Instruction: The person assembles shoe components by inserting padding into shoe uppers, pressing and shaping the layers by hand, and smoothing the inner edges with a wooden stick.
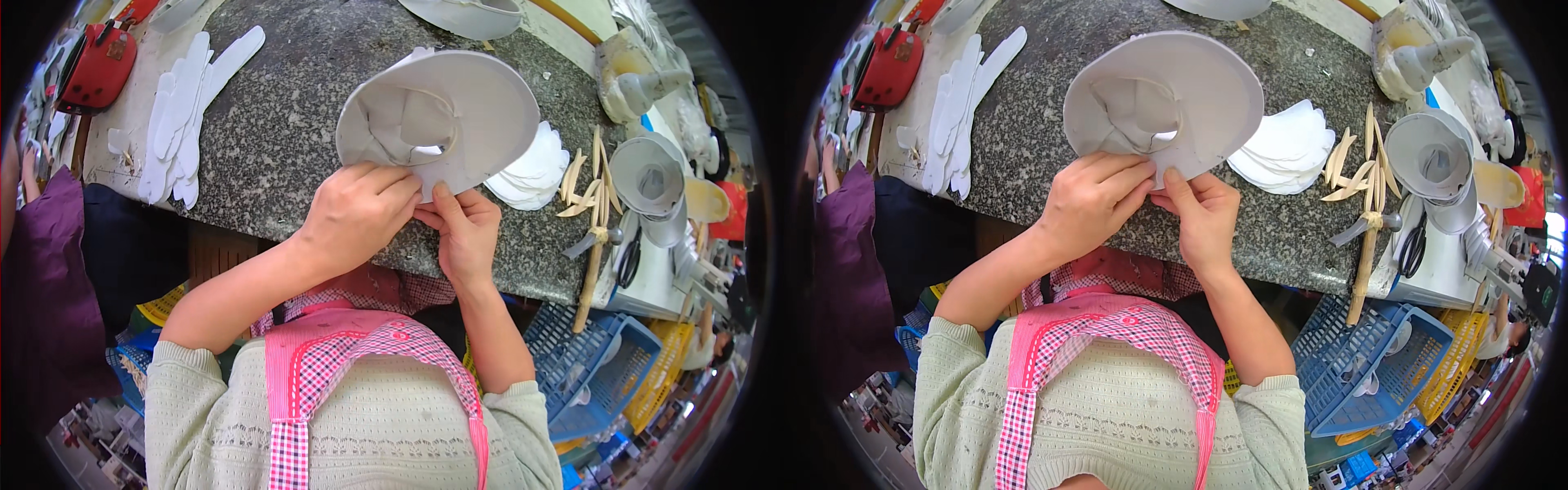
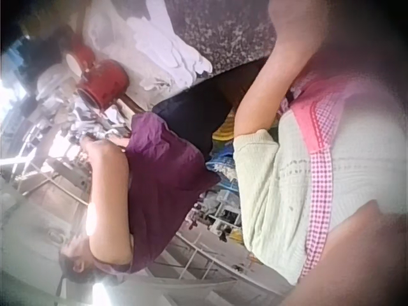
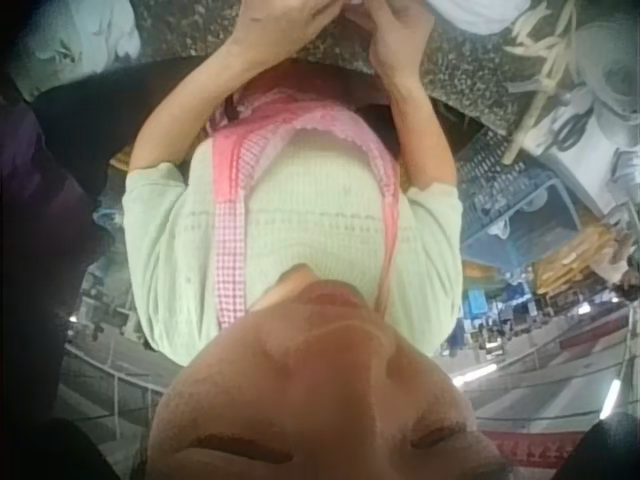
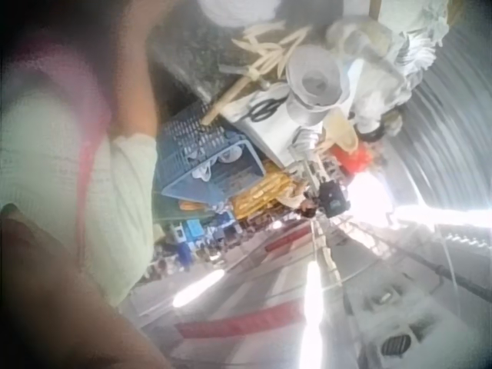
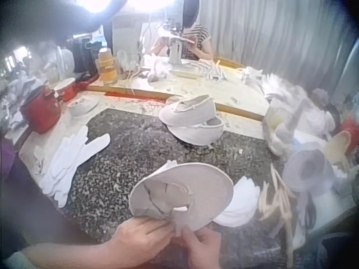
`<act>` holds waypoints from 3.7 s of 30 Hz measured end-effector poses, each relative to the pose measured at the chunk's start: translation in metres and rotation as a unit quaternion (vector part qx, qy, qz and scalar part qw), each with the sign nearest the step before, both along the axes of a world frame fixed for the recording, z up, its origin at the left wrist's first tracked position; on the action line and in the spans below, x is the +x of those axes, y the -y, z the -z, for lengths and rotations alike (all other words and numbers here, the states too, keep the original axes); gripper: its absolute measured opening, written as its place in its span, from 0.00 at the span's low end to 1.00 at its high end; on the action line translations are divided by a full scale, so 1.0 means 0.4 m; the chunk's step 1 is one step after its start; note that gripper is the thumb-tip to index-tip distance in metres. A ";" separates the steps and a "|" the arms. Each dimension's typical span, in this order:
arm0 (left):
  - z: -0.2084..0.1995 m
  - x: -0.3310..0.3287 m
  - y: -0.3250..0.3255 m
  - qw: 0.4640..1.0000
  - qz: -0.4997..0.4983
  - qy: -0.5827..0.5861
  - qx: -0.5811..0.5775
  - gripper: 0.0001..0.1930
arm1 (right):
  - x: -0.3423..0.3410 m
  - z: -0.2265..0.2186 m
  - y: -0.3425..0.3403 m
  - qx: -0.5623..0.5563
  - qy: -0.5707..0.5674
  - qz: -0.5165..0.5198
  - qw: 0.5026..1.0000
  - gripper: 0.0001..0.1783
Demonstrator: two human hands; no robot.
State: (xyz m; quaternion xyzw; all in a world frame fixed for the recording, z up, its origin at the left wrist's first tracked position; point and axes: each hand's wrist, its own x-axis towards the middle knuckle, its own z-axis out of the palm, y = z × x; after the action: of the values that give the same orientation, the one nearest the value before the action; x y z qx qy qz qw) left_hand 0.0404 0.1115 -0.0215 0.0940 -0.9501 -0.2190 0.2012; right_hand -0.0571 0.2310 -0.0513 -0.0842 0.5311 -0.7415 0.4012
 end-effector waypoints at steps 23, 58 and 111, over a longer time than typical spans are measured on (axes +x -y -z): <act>0.059 -0.013 0.025 0.867 -0.223 -0.092 0.436 0.03 | 0.036 -0.008 0.088 0.101 -0.325 0.023 0.940 0.07; 0.056 -0.005 0.114 0.875 -0.127 -0.002 0.467 0.12 | -0.102 -0.035 0.193 0.069 -0.312 -0.160 0.934 0.11; 0.027 0.047 0.109 0.988 -0.051 -0.147 -0.012 0.27 | -0.103 0.014 0.231 -0.027 0.027 -0.016 0.999 0.12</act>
State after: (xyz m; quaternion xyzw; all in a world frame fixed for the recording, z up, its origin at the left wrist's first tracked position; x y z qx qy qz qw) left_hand 0.0591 0.0678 -0.0322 0.1063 -0.9068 -0.2083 0.3508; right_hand -0.0984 0.1384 -0.0571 -0.0833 0.4987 -0.7510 0.4246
